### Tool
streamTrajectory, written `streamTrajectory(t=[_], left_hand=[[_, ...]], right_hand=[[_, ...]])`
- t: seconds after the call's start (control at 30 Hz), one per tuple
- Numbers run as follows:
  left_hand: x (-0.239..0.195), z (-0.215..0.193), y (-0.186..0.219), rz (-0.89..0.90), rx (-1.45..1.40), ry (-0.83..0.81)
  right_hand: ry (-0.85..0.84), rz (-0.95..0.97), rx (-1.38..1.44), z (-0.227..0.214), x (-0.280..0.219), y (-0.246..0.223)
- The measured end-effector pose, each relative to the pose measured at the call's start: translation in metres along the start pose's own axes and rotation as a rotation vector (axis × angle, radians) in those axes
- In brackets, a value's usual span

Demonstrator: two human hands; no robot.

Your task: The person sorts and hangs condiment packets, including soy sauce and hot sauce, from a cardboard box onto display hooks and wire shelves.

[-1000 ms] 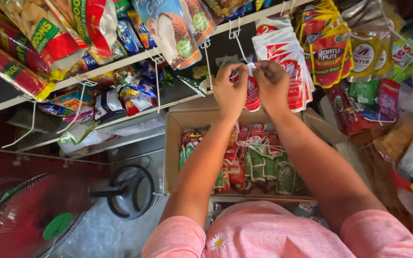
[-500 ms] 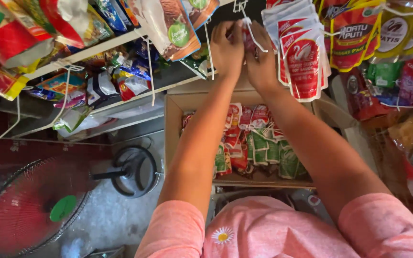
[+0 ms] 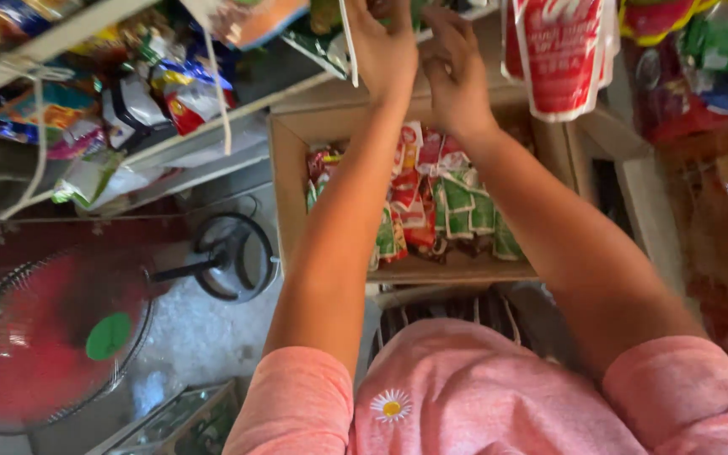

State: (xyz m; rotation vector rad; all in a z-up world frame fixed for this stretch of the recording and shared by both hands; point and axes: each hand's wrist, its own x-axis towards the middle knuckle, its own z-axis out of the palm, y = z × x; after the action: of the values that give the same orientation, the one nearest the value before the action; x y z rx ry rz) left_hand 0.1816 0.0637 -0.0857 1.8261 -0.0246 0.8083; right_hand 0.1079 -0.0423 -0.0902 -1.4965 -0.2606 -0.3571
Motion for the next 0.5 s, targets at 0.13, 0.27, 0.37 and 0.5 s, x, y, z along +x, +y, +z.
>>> streamTrajectory(t=[0.13, 0.27, 0.37, 0.5], left_hand=[[-0.058, -0.035, -0.002, -0.17, -0.066, -0.048], [-0.136, -0.054, -0.054, -0.152, -0.049, -0.162], [-0.201, -0.066, -0.109, -0.288, 0.117, -0.363], [-0.269, -0.072, -0.161, -0.35, 0.423, -0.683]], right_hand=[[0.022, 0.001, -0.17, -0.01, -0.069, 0.021], [0.063, 0.315, -0.154, -0.044, -0.146, 0.098], [0.069, 0.575, -0.122, -0.064, -0.2, 0.139], [0.064, 0.953, -0.134, -0.066, -0.235, 0.142]])
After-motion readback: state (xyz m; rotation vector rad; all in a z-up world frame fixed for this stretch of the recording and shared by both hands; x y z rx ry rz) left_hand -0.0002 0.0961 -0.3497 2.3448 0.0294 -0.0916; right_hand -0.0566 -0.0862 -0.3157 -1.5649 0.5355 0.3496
